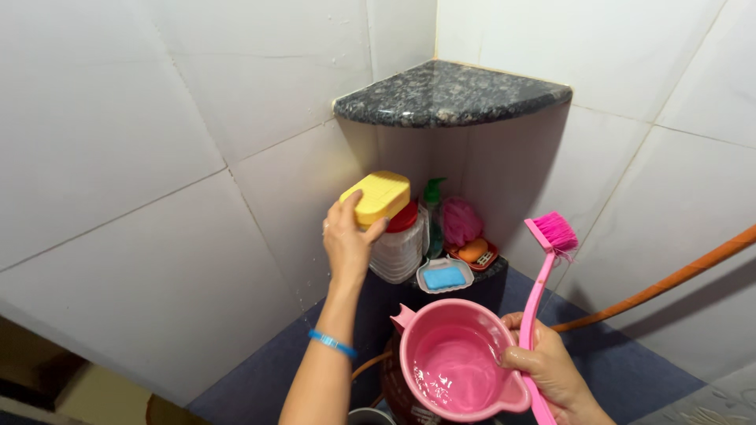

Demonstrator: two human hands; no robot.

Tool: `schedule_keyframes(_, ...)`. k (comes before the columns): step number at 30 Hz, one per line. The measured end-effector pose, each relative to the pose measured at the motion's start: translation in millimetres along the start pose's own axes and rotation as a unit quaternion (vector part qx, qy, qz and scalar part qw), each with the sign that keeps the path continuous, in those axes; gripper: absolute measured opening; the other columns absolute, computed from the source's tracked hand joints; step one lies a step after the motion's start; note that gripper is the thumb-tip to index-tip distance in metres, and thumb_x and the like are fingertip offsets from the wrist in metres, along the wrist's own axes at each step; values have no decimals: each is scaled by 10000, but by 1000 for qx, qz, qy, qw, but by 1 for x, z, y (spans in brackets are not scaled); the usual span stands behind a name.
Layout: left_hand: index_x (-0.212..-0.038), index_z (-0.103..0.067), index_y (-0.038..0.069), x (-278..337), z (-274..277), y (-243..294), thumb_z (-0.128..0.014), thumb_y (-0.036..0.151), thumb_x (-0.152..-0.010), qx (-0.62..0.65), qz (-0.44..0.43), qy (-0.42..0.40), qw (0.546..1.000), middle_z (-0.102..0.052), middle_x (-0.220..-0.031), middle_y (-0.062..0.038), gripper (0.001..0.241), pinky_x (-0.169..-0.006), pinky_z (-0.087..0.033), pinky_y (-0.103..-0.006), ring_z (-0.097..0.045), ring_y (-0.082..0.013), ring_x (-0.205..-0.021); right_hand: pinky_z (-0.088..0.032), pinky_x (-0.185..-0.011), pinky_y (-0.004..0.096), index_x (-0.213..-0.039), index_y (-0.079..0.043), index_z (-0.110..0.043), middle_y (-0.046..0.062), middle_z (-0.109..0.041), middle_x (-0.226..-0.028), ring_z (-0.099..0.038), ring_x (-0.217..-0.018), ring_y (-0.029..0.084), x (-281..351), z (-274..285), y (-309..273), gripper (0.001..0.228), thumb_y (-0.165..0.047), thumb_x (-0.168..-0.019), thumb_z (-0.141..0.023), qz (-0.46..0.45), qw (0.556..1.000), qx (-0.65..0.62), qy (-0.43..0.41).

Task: The person cleans a bathroom shelf and wall by hand using a small brush and water from a pink mug.

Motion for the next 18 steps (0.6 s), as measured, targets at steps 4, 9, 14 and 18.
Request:
schedule_keyframes(4, -1331, -643, 132, -4, 52, 19, -858, 345, -741, 141, 108, -26, 984, -703, -1245, -123, 663, -950, -560, -366, -709, -259, -1124, -589, -667, 348, -1126, 42, -593, 153, -701, -886, -696, -733, 209, -5, 6, -4, 519, 151, -623, -656, -4, 1000, 1, 2)
schedule_keyframes(9, -1388, -572, 52, -22, 96, 61, -809, 360, -845, 488, 96, -164, 852, -688, -1262, -92, 668, -967, -569, -351, -665, -191, -1147, -588, -667, 342, -1125, 52, -593, 170, -693, -877, -690, -726, 216, -15, 13, -7, 505, 147, -634, -661, 15, 1000, 6, -15)
schedule_keyframes(14, -1347, -577, 77, -59, 103, 108, -710, 435, -914, 492, 87, -159, 852, -693, -1170, -81, 577, -845, -589, -327, -674, -158, -1020, -578, -656, 345, -1111, 65, -611, 128, -701, -860, -684, -726, 197, -31, 35, 3, 498, 131, -620, -664, 25, 999, 4, -46)
schedule_keyframes(18, -1265, -621, 99, -88, 93, 151, -705, 460, -911, 444, 74, -158, 879, -720, -1078, -115, 512, -760, -590, -334, -697, -160, -933, -586, -713, 331, -1093, 74, -639, 125, -715, -834, -699, -750, 187, -49, 59, 14, 517, 119, -586, -728, 56, 994, 62, -65)
Point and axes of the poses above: each hand's wrist, its own x-axis away from the middle knuckle, its own z-axis out of the back of the hand, y = z × x, the point moved 1 cm from there along -x, towards the middle knuckle
